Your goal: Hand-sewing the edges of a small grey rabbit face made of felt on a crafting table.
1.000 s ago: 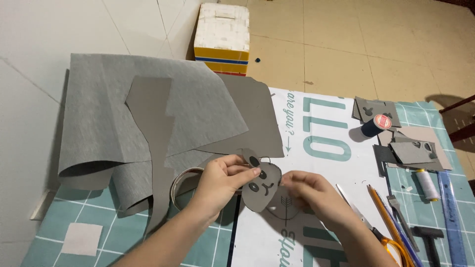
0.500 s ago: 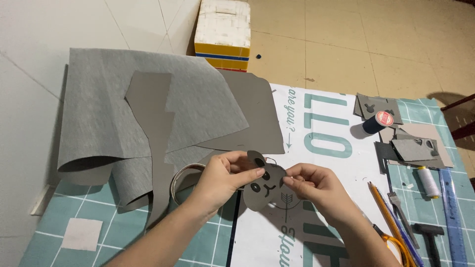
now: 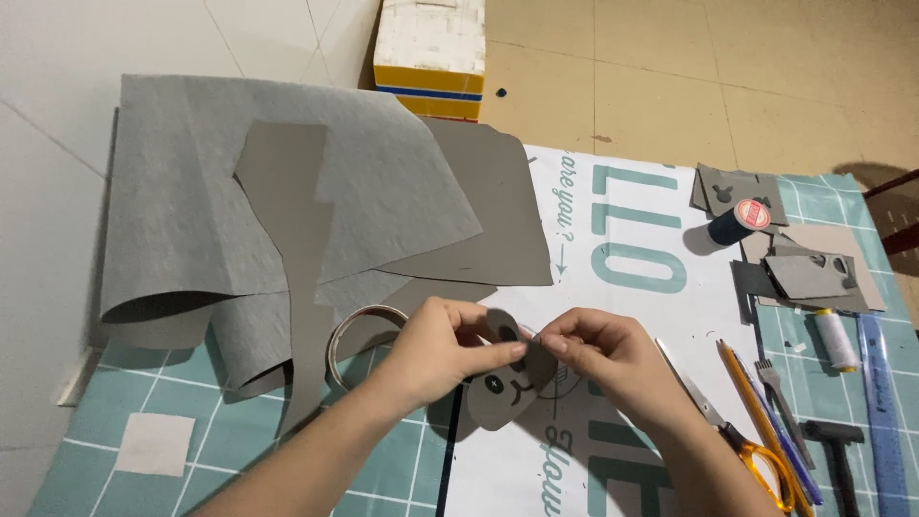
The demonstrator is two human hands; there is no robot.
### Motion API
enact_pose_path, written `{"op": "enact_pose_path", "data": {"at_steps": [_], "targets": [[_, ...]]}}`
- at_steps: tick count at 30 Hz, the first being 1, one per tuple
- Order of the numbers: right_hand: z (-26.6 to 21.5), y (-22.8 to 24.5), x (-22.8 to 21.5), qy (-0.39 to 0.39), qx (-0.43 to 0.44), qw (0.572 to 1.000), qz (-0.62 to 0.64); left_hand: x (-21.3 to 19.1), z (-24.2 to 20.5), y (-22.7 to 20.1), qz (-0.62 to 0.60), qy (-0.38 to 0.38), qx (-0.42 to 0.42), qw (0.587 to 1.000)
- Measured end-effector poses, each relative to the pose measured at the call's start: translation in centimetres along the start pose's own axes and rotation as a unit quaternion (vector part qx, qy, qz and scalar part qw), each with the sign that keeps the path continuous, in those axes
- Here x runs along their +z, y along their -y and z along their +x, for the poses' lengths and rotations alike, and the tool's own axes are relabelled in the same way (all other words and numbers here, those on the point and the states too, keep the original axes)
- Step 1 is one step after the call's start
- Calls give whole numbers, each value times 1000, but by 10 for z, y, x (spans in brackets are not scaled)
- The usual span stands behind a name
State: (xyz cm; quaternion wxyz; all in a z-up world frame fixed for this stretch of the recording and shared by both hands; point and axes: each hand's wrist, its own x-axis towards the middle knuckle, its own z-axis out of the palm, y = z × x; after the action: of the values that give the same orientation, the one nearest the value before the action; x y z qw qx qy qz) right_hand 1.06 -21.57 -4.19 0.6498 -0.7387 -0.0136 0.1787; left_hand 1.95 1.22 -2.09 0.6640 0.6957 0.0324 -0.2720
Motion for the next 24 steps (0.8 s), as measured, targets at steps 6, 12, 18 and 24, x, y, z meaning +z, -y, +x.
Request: {"op": "enact_pose_path", "data": {"at_steps": [6,12,18,24], "targets": [[-3,-3,2,-15,-8,1000,-8,5,-10,-7,84,20,4,996],[2,-10,-6,-84,-10,996,14,4,-12,-8,40,45,32,998],[-9,10,-11,-53,-69,996,-17,3,-15,-3,33,44,102,993],[-29,15,-6,-103,-202,972,-56,3,-21,-21,127,45,28,990]]}}
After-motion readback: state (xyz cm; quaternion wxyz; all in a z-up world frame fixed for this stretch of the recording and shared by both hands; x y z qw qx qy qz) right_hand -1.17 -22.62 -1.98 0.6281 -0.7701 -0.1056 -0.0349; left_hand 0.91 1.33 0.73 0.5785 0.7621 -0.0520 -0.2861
